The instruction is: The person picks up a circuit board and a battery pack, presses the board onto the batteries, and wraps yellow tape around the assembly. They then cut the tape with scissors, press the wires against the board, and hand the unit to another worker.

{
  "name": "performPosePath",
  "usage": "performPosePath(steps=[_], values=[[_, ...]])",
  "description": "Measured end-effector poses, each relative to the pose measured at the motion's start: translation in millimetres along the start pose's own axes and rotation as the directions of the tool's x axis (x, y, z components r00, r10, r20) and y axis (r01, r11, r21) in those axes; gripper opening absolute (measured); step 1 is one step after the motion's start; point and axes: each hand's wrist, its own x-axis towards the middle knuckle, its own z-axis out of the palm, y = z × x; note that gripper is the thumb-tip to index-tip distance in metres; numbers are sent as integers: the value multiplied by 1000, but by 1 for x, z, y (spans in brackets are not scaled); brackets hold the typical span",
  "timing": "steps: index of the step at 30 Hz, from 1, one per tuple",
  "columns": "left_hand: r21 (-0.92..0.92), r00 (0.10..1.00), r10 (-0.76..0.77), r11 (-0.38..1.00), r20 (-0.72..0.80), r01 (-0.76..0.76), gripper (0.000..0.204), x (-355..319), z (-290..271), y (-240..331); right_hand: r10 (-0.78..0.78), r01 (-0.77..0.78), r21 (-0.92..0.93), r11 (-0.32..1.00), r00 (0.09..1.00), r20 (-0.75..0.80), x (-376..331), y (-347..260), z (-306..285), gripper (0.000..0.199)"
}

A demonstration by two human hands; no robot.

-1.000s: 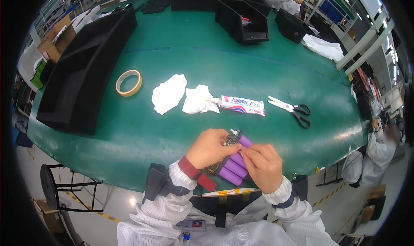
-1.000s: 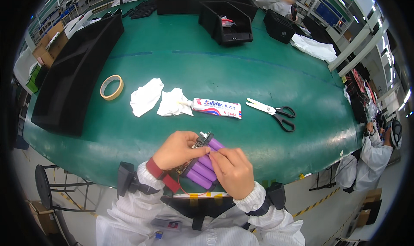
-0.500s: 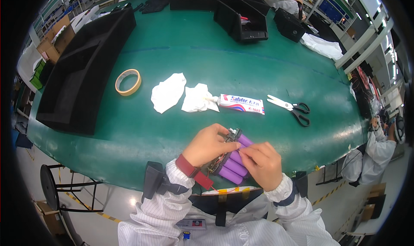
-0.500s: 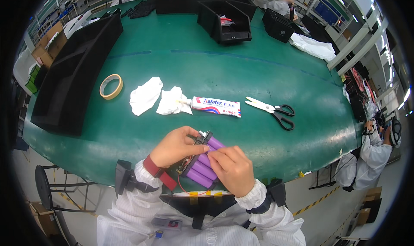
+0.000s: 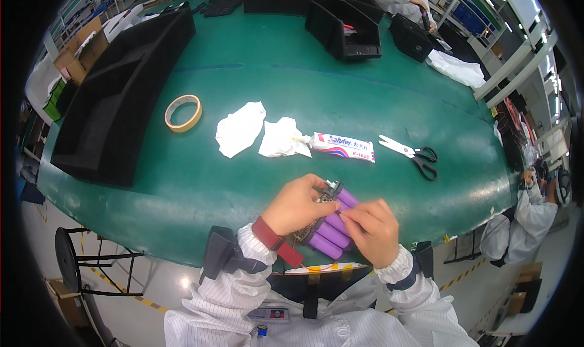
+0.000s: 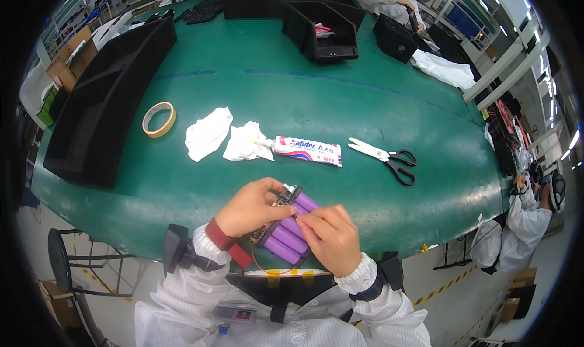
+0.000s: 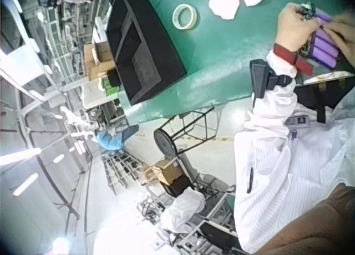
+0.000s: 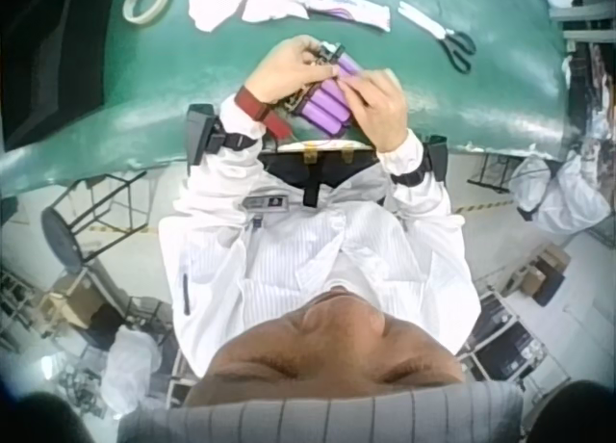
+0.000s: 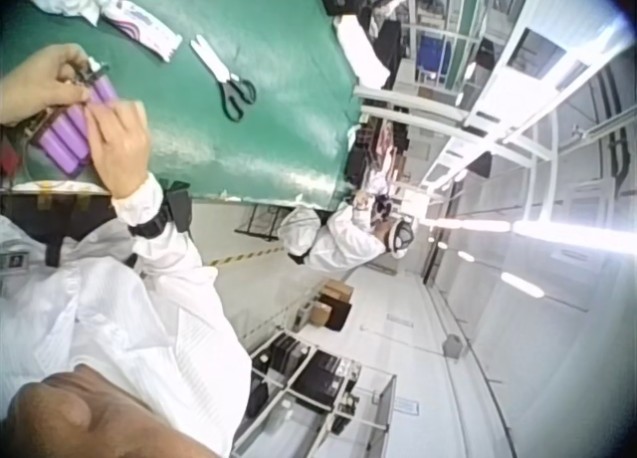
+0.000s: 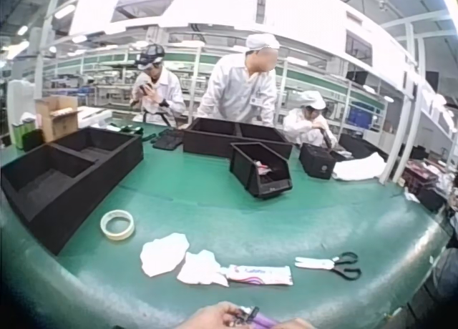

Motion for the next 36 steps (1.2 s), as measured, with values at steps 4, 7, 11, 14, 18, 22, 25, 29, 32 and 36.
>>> performPosePath(steps=[4, 7, 11, 14, 18, 22, 25, 29, 32, 36], values=[[-25, 1000, 13, 1000, 2, -13, 45, -2, 1, 1, 71, -72, 92, 993, 997, 7, -7, 6, -6, 13], [30, 1000, 1, 1000, 2, -1, 45, -3, 0, 7, 335, -355, 273, 894, 935, 117, -2, 8, -12, 10], [32, 1000, 0, 999, 1, 0, 45, -2, 0, 4, 360, -399, 324, 858, 917, 175, 8, 4, -11, 10], [13, 1000, -7, 1000, -15, 8, 45, -1, 1, 4, 305, -347, 279, 895, 934, 185, 8, 6, -7, 10], [18, 999, -33, 999, -21, 34, 49, -1, 1, 9, 192, -212, 173, 962, 973, 125, 9, 8, -7, 12], [30, 999, -7, 1000, -45, 8, 55, -1, 2, 5, 44, -45, 23, 999, 999, 26, 3, 7, -7, 14], [32, 1000, -10, 999, -28, 11, 56, 1, 1, 4, 4, -6, 35, 999, 999, 50, 2, 12, -13, 18], [-3, 999, -39, 999, -17, 39, 56, -1, 2, 8, -78, 75, 50, 996, 996, 54, 5, 16, -23, 23], [0, 999, -39, 999, 0, 39, 46, 0, 2, 7, -210, 219, -68, 973, 970, 125, 6, 17, -28, 23], [-28, 999, -33, 999, 1, 33, 45, -1, 2, 8, -269, 310, -180, 934, 938, 219, 10, 11, -29, 21]])
